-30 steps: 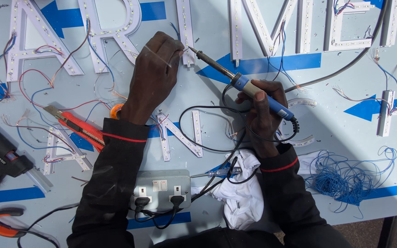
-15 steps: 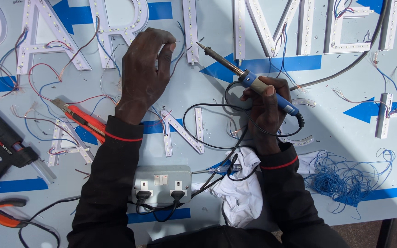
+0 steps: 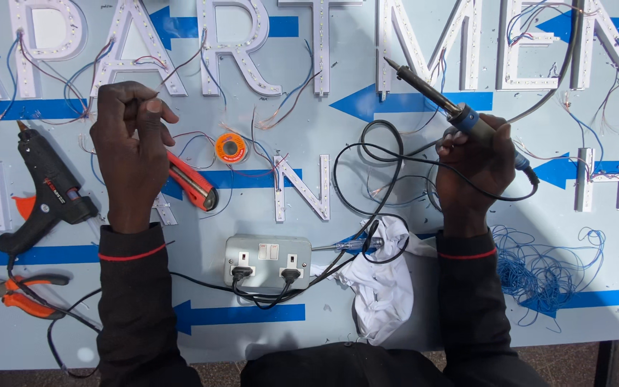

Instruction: The person solders wires to LED strips mounted on large white letters spelling 'THE APARTMENT HANCOCK' on a workbench. They use a soldering iron and solder wire to connect the wires, occasionally using pliers and a utility knife to prepare the connections.

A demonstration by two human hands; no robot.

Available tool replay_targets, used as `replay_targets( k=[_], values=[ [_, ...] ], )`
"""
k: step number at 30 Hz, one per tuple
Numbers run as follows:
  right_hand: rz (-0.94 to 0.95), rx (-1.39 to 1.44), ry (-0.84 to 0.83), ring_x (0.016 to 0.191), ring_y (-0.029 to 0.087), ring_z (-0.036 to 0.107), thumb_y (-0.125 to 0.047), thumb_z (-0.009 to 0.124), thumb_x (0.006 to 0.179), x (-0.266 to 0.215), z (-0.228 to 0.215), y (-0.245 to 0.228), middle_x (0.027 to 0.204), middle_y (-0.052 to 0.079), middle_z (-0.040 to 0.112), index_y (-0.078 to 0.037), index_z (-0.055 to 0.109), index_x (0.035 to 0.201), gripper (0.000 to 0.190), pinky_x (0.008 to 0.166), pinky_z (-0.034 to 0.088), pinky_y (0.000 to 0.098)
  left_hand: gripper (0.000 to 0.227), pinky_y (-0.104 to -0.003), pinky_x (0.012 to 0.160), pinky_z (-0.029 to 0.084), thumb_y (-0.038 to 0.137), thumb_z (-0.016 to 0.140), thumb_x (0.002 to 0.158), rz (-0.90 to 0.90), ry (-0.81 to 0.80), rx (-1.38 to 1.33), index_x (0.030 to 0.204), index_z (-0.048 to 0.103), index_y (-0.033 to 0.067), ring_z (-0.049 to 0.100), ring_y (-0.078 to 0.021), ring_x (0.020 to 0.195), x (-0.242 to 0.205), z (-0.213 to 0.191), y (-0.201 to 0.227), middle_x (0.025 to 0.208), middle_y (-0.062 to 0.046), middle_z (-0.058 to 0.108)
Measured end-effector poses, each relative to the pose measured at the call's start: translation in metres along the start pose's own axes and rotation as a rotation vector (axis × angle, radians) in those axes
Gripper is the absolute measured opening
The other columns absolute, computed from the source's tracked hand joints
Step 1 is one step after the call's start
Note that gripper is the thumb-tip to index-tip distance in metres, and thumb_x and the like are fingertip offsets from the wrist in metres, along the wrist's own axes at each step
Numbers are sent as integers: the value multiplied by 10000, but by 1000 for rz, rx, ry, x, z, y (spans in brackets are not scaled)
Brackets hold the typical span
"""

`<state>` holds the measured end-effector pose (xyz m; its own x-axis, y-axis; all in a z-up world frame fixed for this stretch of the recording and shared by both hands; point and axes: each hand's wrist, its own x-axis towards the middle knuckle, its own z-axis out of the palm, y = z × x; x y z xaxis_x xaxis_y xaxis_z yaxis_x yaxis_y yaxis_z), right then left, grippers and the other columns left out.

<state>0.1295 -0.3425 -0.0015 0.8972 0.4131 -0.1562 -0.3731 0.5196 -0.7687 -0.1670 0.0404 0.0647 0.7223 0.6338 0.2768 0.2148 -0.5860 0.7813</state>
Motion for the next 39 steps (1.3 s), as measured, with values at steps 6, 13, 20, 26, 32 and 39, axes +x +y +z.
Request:
replay_targets(
  k=[6, 13, 20, 26, 32, 39],
  values=[
    [-128, -98, -68, 860, 234, 694, -487, 729, 1086, 18, 6, -45, 933, 78, 716, -153, 762, 1160, 343, 741, 548, 326, 191, -273, 613, 581, 216, 570, 1266, -117, -160, -386, 1270, 479, 48, 761, -230, 814, 11, 22, 58, 960, -178, 720],
    [-196, -236, -243, 982, 217, 693, -544, 770, 1109, 108, 4, -72, 1046, 83, 628, -187, 651, 1314, 428, 812, 610, 344, 247, -264, 605, 586, 321, 722, 1189, -225, -287, -402, 1151, 618, 100, 672, -141, 649, 83, 107, 40, 873, -69, 692],
    [-158, -513, -565, 1032, 270, 774, -403, 775, 1133, 196, 14, -18, 1228, 154, 706, -127, 639, 1364, 385, 778, 652, 303, 108, -292, 672, 673, 133, 609, 1148, -425, -352, -174, 1165, 708, 94, 784, -148, 776, 117, 162, 15, 959, -41, 727],
    [-42, -483, -451, 779, 202, 716, -370, 732, 1079, 228, 25, 26, 984, 90, 702, -94, 676, 1135, 287, 656, 637, 310, 80, -307, 562, 528, 195, 642, 1178, -427, -310, -125, 1143, 648, 123, 730, -140, 693, 131, 173, 5, 990, -26, 675],
    [-15, -475, -439, 682, 191, 657, -359, 711, 1105, 240, 28, 49, 925, 117, 662, -55, 636, 1054, 318, 606, 593, 283, 108, -286, 689, 531, 168, 767, 1111, -330, -203, -24, 1056, 711, 93, 584, -106, 790, 118, 178, 8, 896, -8, 673],
    [58, -431, -395, 716, 195, 627, -378, 713, 1130, 236, 30, 47, 900, 106, 637, -113, 587, 1088, 297, 643, 597, 349, 175, -339, 599, 477, 142, 788, 1067, -186, -272, 37, 1018, 623, 110, 549, -142, 684, 60, 187, 25, 846, -18, 643]
  ],
)
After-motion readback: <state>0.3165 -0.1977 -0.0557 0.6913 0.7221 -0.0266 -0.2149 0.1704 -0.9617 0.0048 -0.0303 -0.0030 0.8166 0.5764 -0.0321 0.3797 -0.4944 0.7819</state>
